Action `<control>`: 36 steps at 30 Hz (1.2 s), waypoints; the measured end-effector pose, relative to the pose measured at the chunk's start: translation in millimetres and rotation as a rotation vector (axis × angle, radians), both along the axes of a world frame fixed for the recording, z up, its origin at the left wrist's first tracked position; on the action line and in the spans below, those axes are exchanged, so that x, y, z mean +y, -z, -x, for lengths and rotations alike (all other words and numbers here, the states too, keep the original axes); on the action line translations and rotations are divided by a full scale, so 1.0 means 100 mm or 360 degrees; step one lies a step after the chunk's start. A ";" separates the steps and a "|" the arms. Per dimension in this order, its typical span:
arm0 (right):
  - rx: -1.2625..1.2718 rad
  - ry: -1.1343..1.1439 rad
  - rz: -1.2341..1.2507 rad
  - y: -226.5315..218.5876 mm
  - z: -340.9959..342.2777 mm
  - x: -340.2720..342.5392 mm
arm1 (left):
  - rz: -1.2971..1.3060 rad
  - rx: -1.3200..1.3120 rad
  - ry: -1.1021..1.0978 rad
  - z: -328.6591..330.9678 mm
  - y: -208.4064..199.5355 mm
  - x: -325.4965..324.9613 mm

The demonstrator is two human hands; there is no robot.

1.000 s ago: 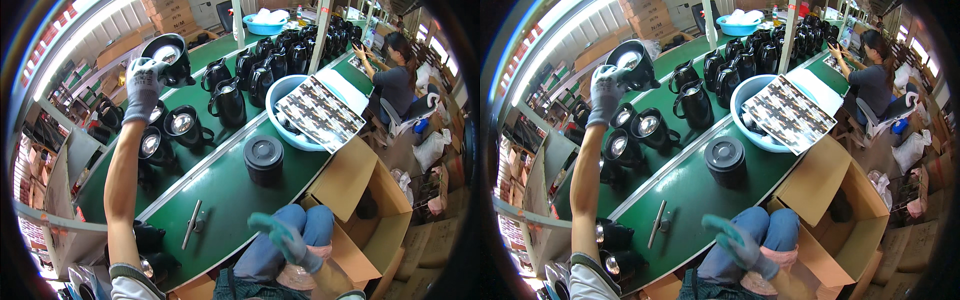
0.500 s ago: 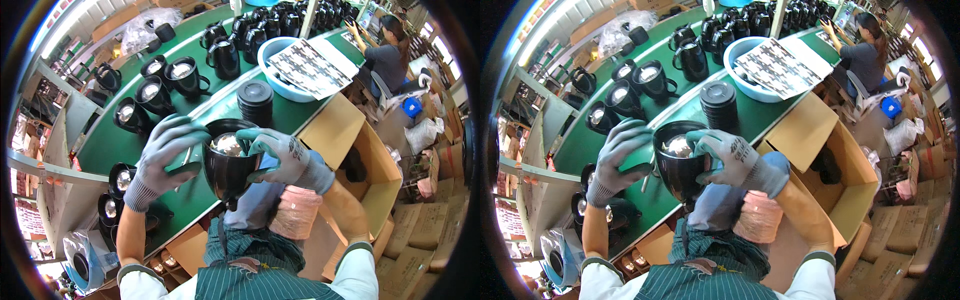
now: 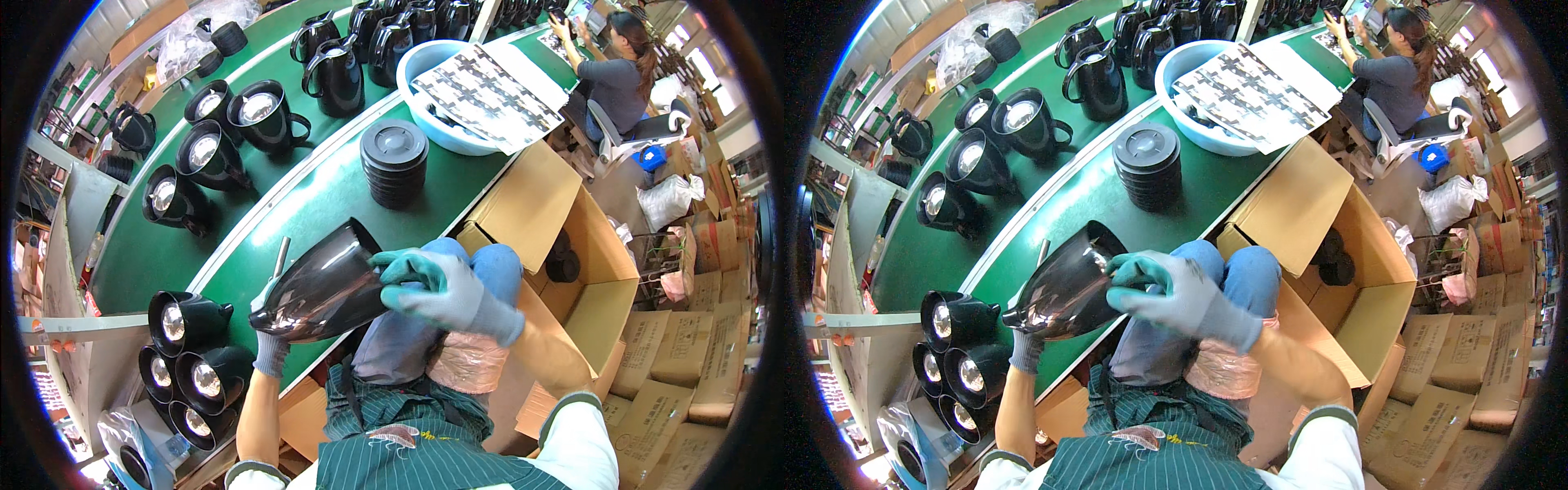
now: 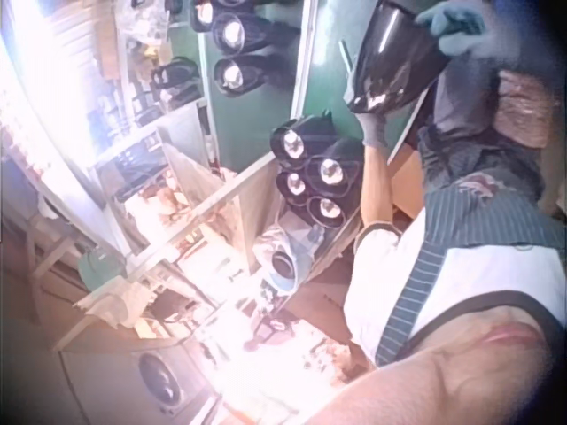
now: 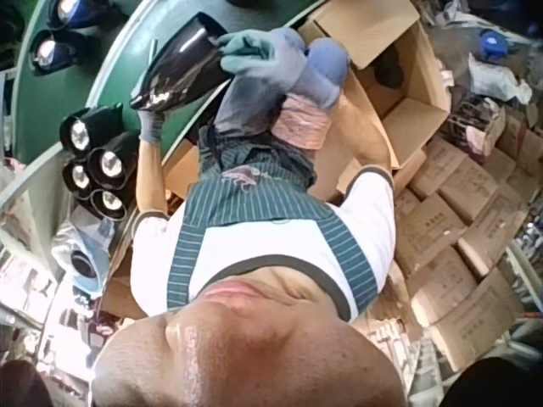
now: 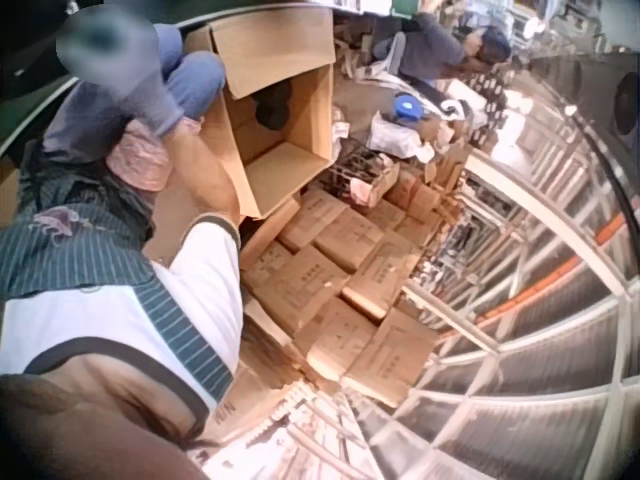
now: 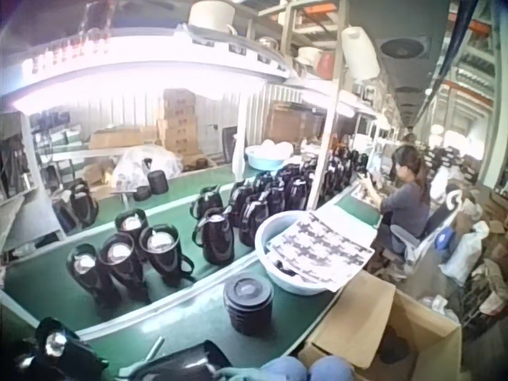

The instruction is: The person assembles black kettles by inserting a metal rod into the base, attaching the main body, and securing the lid. The person handles each kettle one at a time, repeating the process for multiple units.

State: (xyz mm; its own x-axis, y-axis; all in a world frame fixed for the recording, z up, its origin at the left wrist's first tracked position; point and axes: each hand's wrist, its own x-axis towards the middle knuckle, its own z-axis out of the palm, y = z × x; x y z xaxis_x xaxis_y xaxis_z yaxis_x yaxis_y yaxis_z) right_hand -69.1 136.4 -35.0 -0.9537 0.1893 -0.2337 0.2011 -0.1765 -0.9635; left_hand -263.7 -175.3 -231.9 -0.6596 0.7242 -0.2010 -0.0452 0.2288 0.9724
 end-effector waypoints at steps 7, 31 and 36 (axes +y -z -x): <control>-0.0442 0.0676 -0.2413 0.59 1.38 0.97 | 0.0065 -0.0294 0.0142 -0.19 0.60 -0.04; 0.0974 0.0060 -0.1075 0.09 -0.40 0.16 | -0.0146 -0.0436 0.1178 -0.24 -0.02 0.75; 0.0887 0.0352 -0.0893 0.29 -0.72 0.11 | -0.0206 0.0344 0.1427 -0.27 -0.07 0.78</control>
State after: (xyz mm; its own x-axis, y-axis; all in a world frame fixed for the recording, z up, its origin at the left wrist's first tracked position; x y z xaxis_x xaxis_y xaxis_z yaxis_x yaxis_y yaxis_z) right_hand 2.9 147.9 -63.8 -0.8287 0.3344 0.4488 -0.3161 0.3821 -0.8684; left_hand -237.1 -97.2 -224.4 0.1437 0.9894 -0.0212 0.2809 -0.0203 0.9595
